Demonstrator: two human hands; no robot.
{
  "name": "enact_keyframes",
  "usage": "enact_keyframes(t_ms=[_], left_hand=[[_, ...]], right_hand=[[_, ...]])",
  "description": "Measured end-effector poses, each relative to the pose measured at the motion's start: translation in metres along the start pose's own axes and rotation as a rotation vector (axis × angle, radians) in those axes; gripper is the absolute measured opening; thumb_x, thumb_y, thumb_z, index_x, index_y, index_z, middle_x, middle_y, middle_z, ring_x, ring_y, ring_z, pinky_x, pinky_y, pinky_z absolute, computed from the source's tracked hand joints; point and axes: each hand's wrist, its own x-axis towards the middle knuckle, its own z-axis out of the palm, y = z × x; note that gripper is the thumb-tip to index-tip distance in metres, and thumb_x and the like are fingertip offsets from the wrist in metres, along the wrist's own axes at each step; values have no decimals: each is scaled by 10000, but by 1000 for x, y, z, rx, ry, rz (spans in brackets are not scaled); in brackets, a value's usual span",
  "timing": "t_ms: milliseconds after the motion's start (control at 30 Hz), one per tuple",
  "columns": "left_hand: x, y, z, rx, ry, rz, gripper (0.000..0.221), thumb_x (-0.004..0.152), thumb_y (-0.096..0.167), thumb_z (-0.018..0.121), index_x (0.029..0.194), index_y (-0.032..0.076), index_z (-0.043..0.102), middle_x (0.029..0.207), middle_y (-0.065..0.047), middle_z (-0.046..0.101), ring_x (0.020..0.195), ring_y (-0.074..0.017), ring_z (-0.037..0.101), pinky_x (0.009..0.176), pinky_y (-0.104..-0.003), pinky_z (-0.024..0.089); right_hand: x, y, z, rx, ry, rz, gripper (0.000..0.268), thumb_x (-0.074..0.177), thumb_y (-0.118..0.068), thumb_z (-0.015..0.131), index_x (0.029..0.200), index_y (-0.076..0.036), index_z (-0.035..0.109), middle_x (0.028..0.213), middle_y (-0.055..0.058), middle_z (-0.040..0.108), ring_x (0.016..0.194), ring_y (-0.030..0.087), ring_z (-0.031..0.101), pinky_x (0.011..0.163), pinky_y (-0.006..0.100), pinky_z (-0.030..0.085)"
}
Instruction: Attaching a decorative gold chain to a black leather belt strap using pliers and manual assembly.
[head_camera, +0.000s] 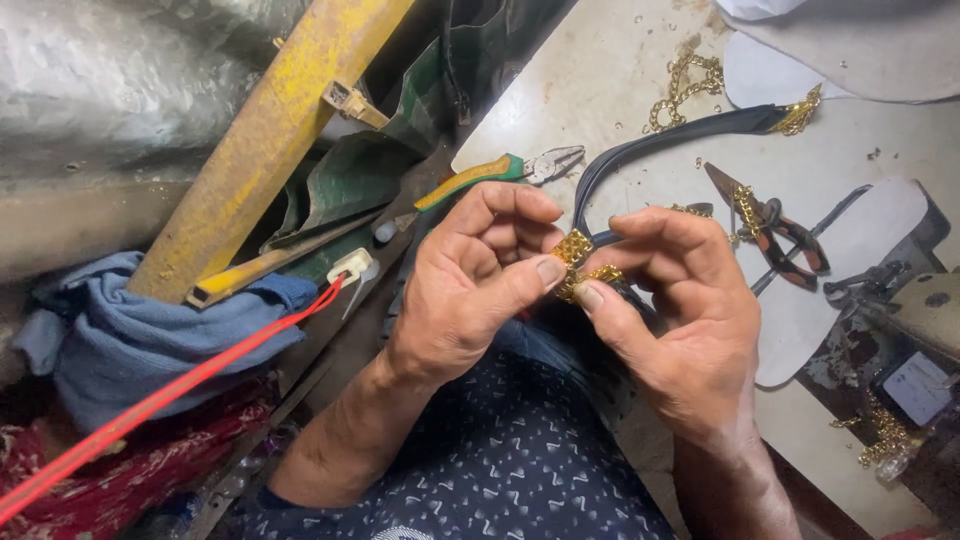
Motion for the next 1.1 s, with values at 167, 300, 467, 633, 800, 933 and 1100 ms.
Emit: enact_keyframes(t_ms=[167,300,467,633,800,933,1100], left_hand=[[1,-5,0,-76,13,-20,332,935,46,702,1241,59,573,998,-58,672,855,-86,631,693,-202,531],[2,-5,0,-128,14,-39,333,928,32,679,1243,46,573,950,-65,679,802,-93,617,748,-218,524],[3,-4,-1,-89,7,-51,364,921,50,689,1260,66,558,945,-56,688,813,-78,614,709,-210,505],[2,-1,-2,-54,28,-71,367,910,57,694,1253,80,568,901,-31,682,773,-68,601,683,-214,492],[0,-3,-2,-62,18,-21,448,931,29,700,1346,76,536,933,-22,668,796,-55,581,686,-201,482],[-1,-2,-2,0,-3,28,464,947,17,692,1371,55,507,977,-42,662,933,-77,624,917,-238,537],[0,-2,-3,29,15,7,453,930,17,682,1348,56,511,955,-45,666,914,-86,632,908,-245,540]], right_hand=[[1,2,-3,-16,0,43,309,859,-40,754,1139,-15,624,1082,62,659,960,120,680,926,231,573],[3,7,-5,-123,-19,27,112,864,-110,764,952,-44,741,1280,15,517,1125,84,589,989,233,526],[6,3,-4,119,-38,175,308,851,-75,746,1113,-21,593,1096,33,596,875,94,632,836,212,519],[5,4,-2,159,-19,206,489,834,-15,754,1251,-40,499,1016,55,696,840,118,673,814,222,539],[11,1,-3,253,-114,245,526,856,-34,729,1317,-61,476,825,32,687,774,101,629,779,225,513],[12,2,-3,270,-119,255,527,856,-35,729,1317,-74,478,820,28,684,761,88,617,765,216,497],[10,0,1,298,-77,248,529,855,-5,736,1311,-75,479,837,47,697,770,101,637,783,220,527]])
